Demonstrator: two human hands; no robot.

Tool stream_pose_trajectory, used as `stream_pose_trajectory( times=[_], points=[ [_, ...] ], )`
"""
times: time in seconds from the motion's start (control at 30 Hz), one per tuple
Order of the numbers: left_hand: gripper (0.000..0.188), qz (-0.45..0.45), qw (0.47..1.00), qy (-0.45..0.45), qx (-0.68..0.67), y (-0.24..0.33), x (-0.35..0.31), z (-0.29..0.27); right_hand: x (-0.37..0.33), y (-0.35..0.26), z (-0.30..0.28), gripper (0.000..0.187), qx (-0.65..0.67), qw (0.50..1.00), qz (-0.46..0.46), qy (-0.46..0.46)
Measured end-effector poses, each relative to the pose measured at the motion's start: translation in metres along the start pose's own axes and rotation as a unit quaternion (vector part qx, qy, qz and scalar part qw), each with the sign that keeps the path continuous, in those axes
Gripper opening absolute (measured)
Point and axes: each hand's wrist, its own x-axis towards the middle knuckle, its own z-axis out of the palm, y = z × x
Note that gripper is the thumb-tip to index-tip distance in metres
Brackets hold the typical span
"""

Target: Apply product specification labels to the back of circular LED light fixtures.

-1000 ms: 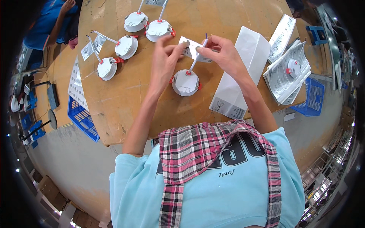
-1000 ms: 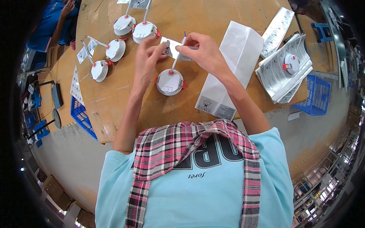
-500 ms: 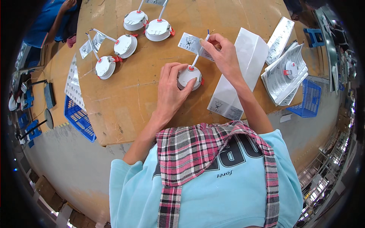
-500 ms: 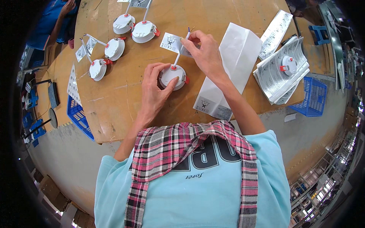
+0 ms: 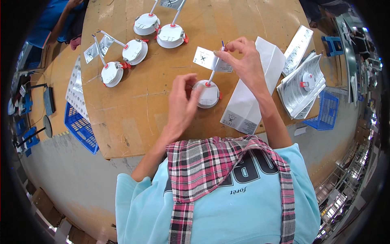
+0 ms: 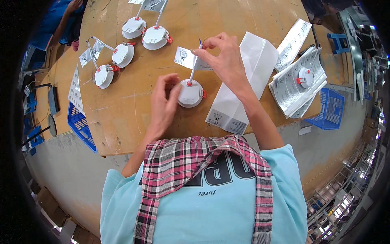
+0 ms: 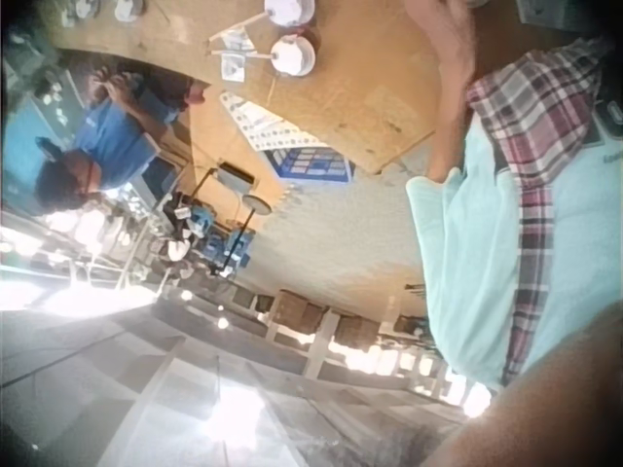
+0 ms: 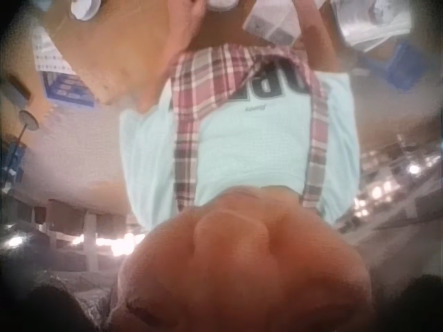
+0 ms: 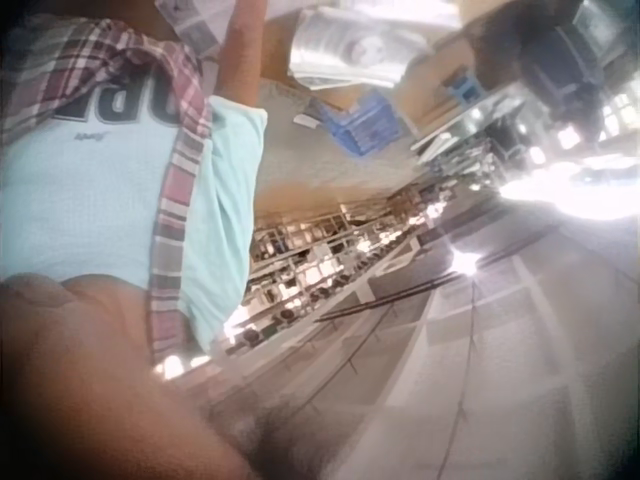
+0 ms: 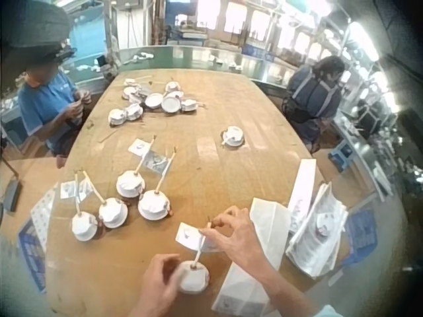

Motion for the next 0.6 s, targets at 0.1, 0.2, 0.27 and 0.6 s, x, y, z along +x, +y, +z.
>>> stream_pose_trajectory(
  times=[0.1,0.2,0.27,0.6],
  points=[
    [0.028,-0.081,0.980,-0.016,-0.180,-0.015,0.024,-0.014,-0.004,-0.013,-0.011,0.028,-0.005,0.999,0.027,-0.026],
    [0.031,-0.082,0.948,-0.092,-0.293,-0.024,0.061,-0.023,-0.006,-0.023,-0.018,0.026,0.008,0.997,0.043,-0.063],
    [0.035,-0.085,0.926,-0.158,-0.331,-0.025,0.087,-0.024,-0.008,-0.028,-0.020,0.022,0.021,0.995,0.045,-0.087],
    [0.047,-0.140,0.764,-0.540,-0.325,-0.001,0.131,0.018,-0.019,-0.038,-0.022,0.018,0.033,0.996,-0.017,-0.078]
  ],
)
